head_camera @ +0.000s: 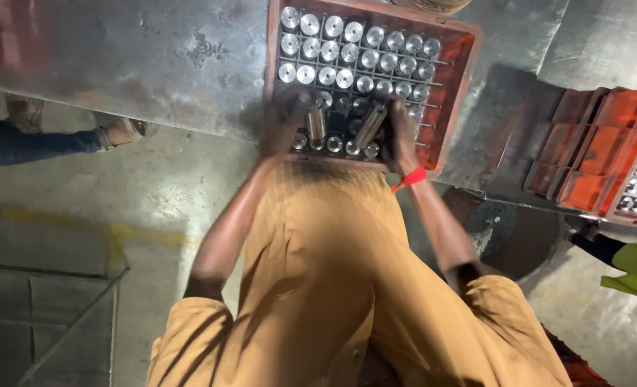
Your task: The person fills small metal cups in a red plastic tray with a dark granular substance from a nearby bucket. They use both hands to scoop and distribute the material, then smooth the surface with a cylindrical metal tool. The person occasionally wipes the tray surface with a cloth.
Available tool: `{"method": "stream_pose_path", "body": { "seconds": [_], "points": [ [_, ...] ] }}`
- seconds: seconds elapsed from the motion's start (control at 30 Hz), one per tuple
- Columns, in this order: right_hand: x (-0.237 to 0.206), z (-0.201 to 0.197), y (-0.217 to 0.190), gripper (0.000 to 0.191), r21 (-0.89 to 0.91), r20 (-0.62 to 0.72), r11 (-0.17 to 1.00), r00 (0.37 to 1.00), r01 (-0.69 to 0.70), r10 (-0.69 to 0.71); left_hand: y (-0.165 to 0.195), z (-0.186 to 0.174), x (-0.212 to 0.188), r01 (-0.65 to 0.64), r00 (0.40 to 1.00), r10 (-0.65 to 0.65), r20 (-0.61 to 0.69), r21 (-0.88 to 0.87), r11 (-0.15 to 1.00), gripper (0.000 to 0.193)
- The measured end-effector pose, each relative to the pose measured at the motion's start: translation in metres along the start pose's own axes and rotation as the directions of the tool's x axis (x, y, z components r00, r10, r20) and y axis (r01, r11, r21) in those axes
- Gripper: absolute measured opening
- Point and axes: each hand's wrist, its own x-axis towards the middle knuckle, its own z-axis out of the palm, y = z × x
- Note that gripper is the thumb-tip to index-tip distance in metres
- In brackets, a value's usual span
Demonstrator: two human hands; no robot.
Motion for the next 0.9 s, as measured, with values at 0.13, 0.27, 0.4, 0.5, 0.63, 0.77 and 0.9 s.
{"method": "stream_pose_path", "body": {
  "seconds": [0.13, 0.27, 0.4, 0.5, 0.63, 0.77, 0.9],
  "points": [
    [-0.018, 0.03, 0.023, 0.027, -0.325, 0.085, 0.946, 0.996, -0.009, 0.038, -0.029, 0.013, -0.001, -0.178, 0.984, 0.172, 0.046, 0.274, 0.945, 0.048],
    [-0.032, 0.038, 0.031, 0.031, -0.672, 0.324, 0.608, 0.906, 0.423, -0.273, -0.064, 0.01, -0.008, -0.474, 0.868, 0.405, 0.285, 0.717, 0.51, 0.052],
    [-0.038, 0.035, 0.019, 0.03, -0.672, 0.32, 0.622, 0.915, 0.401, -0.244, -0.073, 0.009, -0.015, -0.628, 0.721, 0.59, 0.364, 0.704, 0.333, 0.067],
    [-0.043, 0.034, 0.006, 0.025, -0.638, 0.219, 0.698, 0.946, 0.324, -0.238, -0.072, 0.003, -0.017, -0.613, 0.774, 0.554, 0.307, 0.585, 0.531, 0.054],
    [-0.037, 0.03, 0.003, 0.026, -0.664, 0.387, 0.656, 0.916, 0.359, -0.109, -0.081, -0.009, -0.002, -0.754, 0.656, 0.454, 0.603, 0.558, 0.347, 0.04],
    [-0.018, 0.035, 0.018, 0.026, -0.714, 0.539, 0.492, 0.84, 0.498, -0.067, -0.091, 0.0, 0.022, -0.836, 0.417, 0.593, 0.689, 0.547, -0.048, 0.024],
    [-0.013, 0.034, 0.03, 0.026, -0.618, 0.609, 0.542, 0.783, 0.569, -0.126, -0.069, 0.005, 0.041, -0.888, 0.424, 0.37, 0.827, 0.459, -0.01, 0.022]
  ]
}}
